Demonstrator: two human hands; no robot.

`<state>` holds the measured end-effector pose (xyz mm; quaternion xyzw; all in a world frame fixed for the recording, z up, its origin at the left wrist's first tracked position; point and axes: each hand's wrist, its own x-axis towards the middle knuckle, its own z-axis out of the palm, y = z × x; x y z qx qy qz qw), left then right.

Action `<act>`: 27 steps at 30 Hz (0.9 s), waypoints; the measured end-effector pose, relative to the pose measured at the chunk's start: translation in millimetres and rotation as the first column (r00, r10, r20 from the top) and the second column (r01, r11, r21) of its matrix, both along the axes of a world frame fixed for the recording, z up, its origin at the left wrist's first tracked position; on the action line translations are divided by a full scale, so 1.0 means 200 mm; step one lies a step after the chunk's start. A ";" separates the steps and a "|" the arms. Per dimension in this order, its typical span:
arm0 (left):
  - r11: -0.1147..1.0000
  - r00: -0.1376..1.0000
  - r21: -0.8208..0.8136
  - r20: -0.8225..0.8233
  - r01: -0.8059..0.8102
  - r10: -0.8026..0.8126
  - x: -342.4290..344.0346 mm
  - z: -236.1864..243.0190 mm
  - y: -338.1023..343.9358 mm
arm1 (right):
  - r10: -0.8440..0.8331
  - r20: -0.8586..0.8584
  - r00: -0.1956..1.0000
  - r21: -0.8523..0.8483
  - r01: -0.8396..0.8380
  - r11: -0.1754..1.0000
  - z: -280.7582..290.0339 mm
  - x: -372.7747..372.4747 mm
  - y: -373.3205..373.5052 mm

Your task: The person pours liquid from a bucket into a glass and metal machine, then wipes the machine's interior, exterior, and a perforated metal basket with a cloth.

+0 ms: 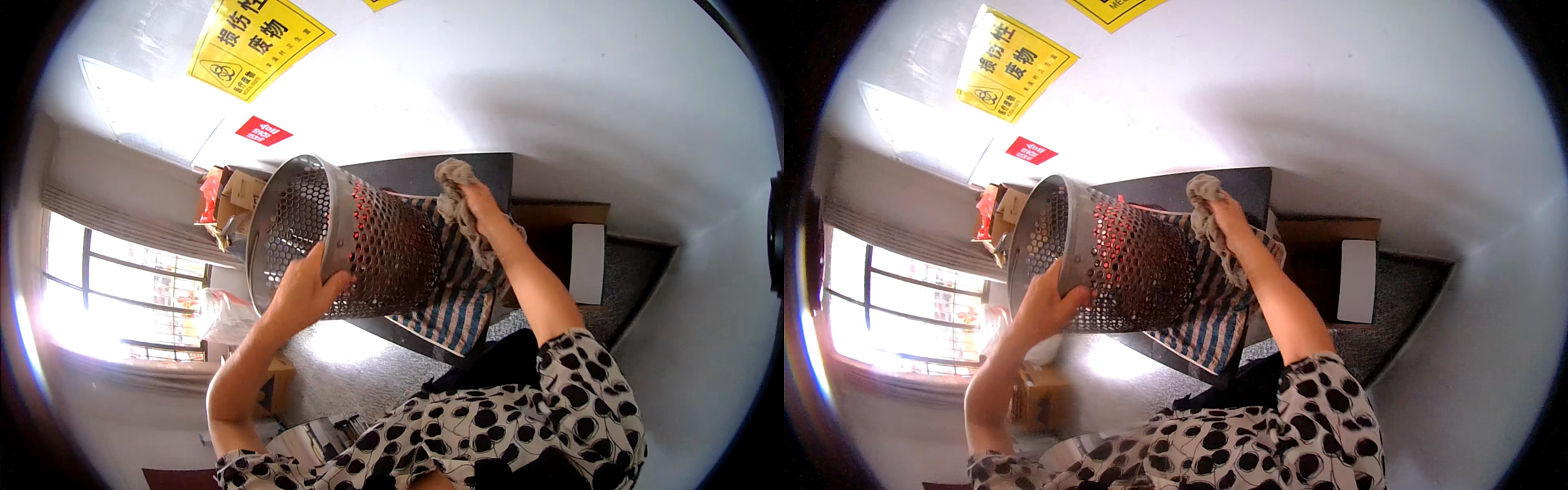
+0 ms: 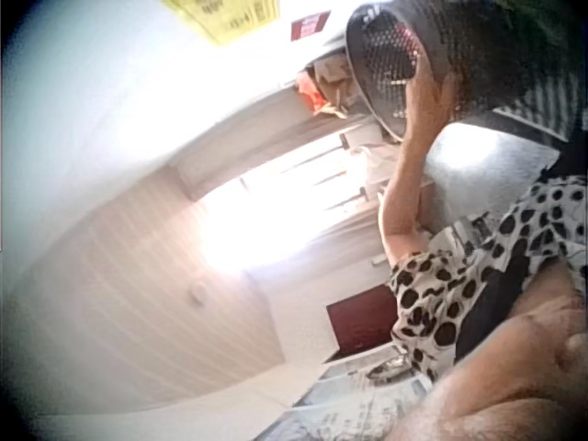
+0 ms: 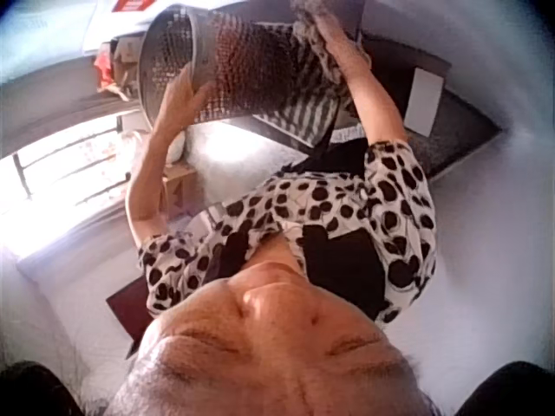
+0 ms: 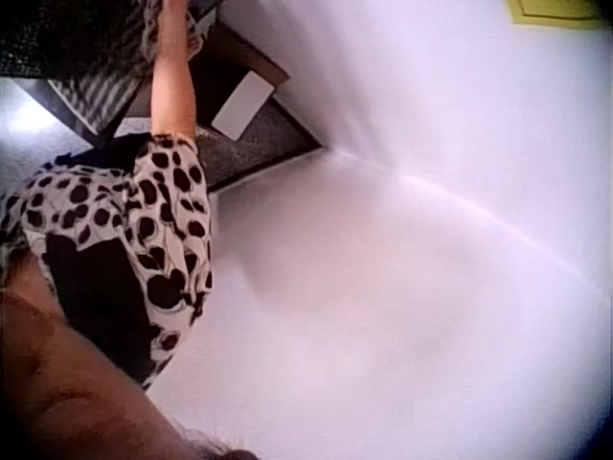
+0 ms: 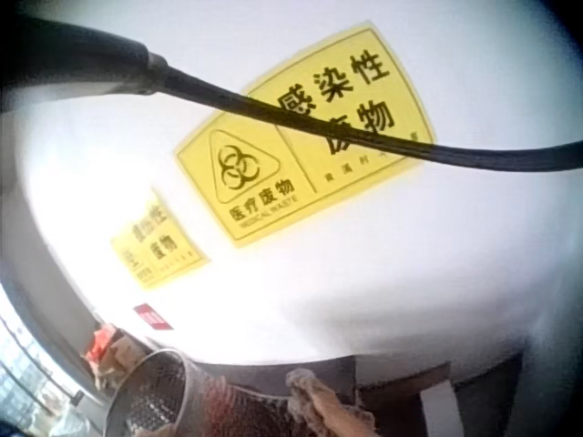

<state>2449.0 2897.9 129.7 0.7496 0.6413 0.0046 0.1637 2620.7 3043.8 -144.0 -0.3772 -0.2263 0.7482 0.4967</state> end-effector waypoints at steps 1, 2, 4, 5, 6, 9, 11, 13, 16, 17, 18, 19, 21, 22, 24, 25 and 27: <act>1.000 0.996 0.018 0.087 0.023 -0.024 0.00 0.00 -0.01 | 0.003 0.158 0.987 0.103 -0.019 0.995 -0.12 -0.10 0.09; 1.000 0.996 0.004 0.085 0.005 -0.005 0.01 0.01 -0.02 | -0.005 0.313 0.950 0.197 -0.059 0.979 -0.18 -0.18 0.15; 0.998 0.995 -0.026 0.075 -0.065 0.067 -0.02 0.00 -0.06 | -0.128 0.845 0.519 0.279 -0.224 0.934 -0.02 -0.37 -0.03; 0.996 0.984 -0.025 0.159 -0.082 0.085 -0.07 -0.02 -0.09 | -0.024 0.709 0.705 0.248 -0.218 0.944 -0.05 -0.38 0.01; 0.999 0.994 -0.007 0.101 -0.044 0.045 -0.08 -0.01 -0.08 | -0.032 0.655 0.755 0.295 -0.217 0.930 -0.02 -0.37 0.02; 1.000 0.999 -0.008 0.054 -0.002 0.002 -0.08 -0.02 -0.07 | -0.022 0.490 0.872 0.418 -0.213 0.883 0.24 -0.26 -0.06; 0.996 0.978 -0.045 0.193 -0.073 0.080 -0.13 -0.06 -0.09 | 0.003 0.392 0.920 0.508 -0.219 0.833 0.48 -0.24 -0.12; 1.000 0.994 0.002 0.103 -0.025 0.024 -0.12 -0.01 -0.10 | -0.045 0.263 0.964 0.597 -0.125 0.793 0.68 -0.25 -0.17; 0.999 0.996 0.009 0.077 -0.035 0.034 -0.16 -0.02 -0.12 | 0.048 0.123 0.991 0.691 -0.120 0.713 0.86 -0.24 -0.20; 0.999 0.995 0.006 0.085 -0.052 0.052 -0.19 -0.02 -0.14 | 0.106 0.088 0.990 0.721 -0.137 0.679 0.89 -0.24 -0.19; 0.999 0.997 0.016 0.064 -0.050 0.049 -0.20 -0.01 -0.16 | 0.112 0.056 0.992 0.649 -0.122 0.751 0.87 -0.25 -0.16; 0.999 0.998 0.024 0.047 -0.045 0.044 -0.22 -0.01 -0.20 | 0.112 0.028 0.993 0.568 -0.108 0.816 0.82 -0.26 -0.09; 0.997 0.993 0.062 0.111 -0.041 0.034 -0.31 -0.06 -0.29 | 0.024 0.139 0.990 0.505 -0.092 0.858 0.65 -0.23 0.07; 0.999 0.995 0.051 0.103 -0.009 0.003 -0.32 -0.07 -0.30 | -0.081 0.279 0.957 0.530 -0.083 0.844 0.52 -0.16 0.18; 0.999 0.997 0.025 0.071 0.031 -0.032 -0.34 -0.07 -0.36 | -0.103 0.528 0.843 0.391 -0.134 0.911 0.19 -0.15 0.31; 0.987 0.986 0.082 -0.103 0.136 -0.128 -0.40 -0.08 -0.40 | -0.014 0.592 0.806 0.371 -0.257 0.892 0.08 -0.20 0.29; 0.977 0.982 0.102 -0.048 0.188 -0.184 -0.41 -0.09 -0.40 | 0.042 0.742 0.669 0.298 -0.385 0.873 0.03 -0.30 0.16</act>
